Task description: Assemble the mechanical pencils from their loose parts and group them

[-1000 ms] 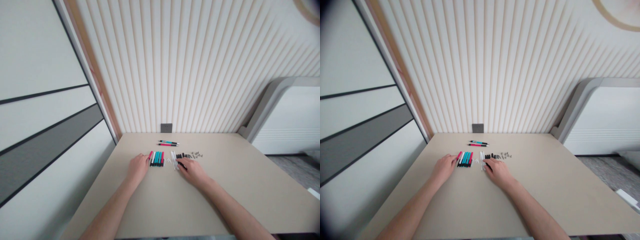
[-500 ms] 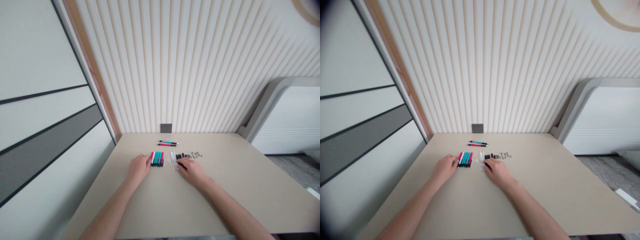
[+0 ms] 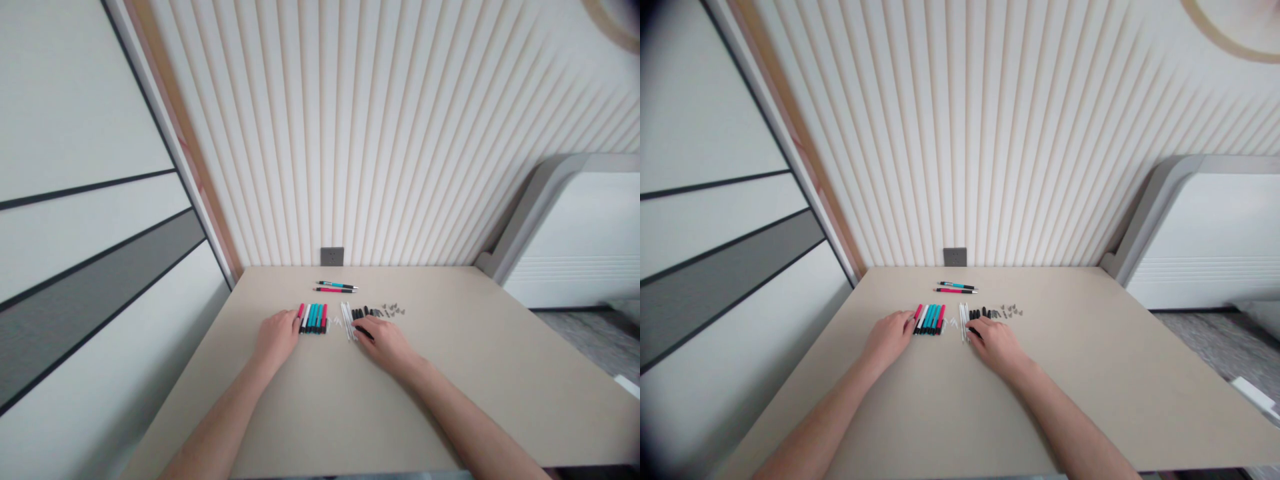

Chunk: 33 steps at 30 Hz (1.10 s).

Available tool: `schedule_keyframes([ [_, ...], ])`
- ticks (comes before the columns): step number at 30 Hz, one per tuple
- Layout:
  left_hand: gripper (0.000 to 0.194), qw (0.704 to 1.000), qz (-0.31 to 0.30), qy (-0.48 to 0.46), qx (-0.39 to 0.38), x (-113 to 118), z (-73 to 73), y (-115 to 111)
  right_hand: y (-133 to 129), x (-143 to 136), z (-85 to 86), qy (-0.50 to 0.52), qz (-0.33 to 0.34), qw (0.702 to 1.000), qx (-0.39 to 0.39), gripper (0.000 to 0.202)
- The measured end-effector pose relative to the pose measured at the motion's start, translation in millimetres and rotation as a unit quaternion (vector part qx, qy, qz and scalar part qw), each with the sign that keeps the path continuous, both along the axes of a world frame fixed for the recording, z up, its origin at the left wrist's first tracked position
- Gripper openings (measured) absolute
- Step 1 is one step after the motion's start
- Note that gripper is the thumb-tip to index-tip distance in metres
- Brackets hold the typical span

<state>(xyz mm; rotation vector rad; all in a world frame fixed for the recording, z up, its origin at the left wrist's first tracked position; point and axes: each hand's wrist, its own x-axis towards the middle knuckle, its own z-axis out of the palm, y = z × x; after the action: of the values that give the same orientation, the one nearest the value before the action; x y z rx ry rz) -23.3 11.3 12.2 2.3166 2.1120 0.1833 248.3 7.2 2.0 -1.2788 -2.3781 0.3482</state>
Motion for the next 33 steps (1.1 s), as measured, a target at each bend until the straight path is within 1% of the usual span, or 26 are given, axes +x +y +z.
schedule_keyframes([
  [11,0.027,1.0,-0.01,-0.003,0.002,-2.2,-1.1,0.5,0.2,1.0,-1.9,0.003,-0.003,1.0,0.002,0.025],
  [13,0.027,1.0,-0.011,-0.02,0.014,-1.8,-0.6,0.4,0.6,1.3,-2.6,0.013,-0.005,1.0,-0.001,0.026],
  [15,0.028,0.998,-0.011,-0.051,0.044,0.7,0.6,0.0,1.0,0.8,-3.7,0.03,-0.013,0.999,-0.007,0.029],
  [17,0.029,0.991,-0.044,-0.098,0.079,6.5,2.0,-1.5,0.9,-0.7,-4.8,0.046,-0.02,0.999,-0.015,0.029],
  [20,0.027,0.963,-0.172,-0.185,0.09,20.8,2.6,-6.8,-0.5,-4.7,-6.0,0.062,0.001,0.998,-0.013,0.02],
  [22,0.024,0.94,-0.245,-0.232,0.057,31.2,1.9,-11.5,-1.8,-7.4,-6.6,0.075,0.037,0.996,0.002,0.014],
  [24,0.024,0.92,-0.278,-0.274,0.022,39.7,0.8,-15.5,-3.0,-9.5,-7.0,0.088,0.074,0.993,0.017,0.014],
  [26,0.025,0.911,-0.277,-0.307,-0.018,45.1,-0.2,-17.8,-3.8,-10.8,-7.3,0.102,0.098,0.99,0.022,0.016],
  [28,0.027,0.908,-0.253,-0.33,-0.048,47.5,-1.4,-18.2,-4.5,-11.9,-7.4,0.116,0.11,0.987,0.019,0.019],
  [30,0.028,0.908,-0.229,-0.345,-0.068,48.3,-3.1,-17.4,-5.1,-13.5,-7.7,0.122,0.115,0.986,0.016,0.02],
  [33,0.022,0.906,-0.219,-0.352,-0.086,48.7,-6.6,-15.4,-5.9,-16.8,-8.4,0.11,0.116,0.987,0.021,0.019],
])
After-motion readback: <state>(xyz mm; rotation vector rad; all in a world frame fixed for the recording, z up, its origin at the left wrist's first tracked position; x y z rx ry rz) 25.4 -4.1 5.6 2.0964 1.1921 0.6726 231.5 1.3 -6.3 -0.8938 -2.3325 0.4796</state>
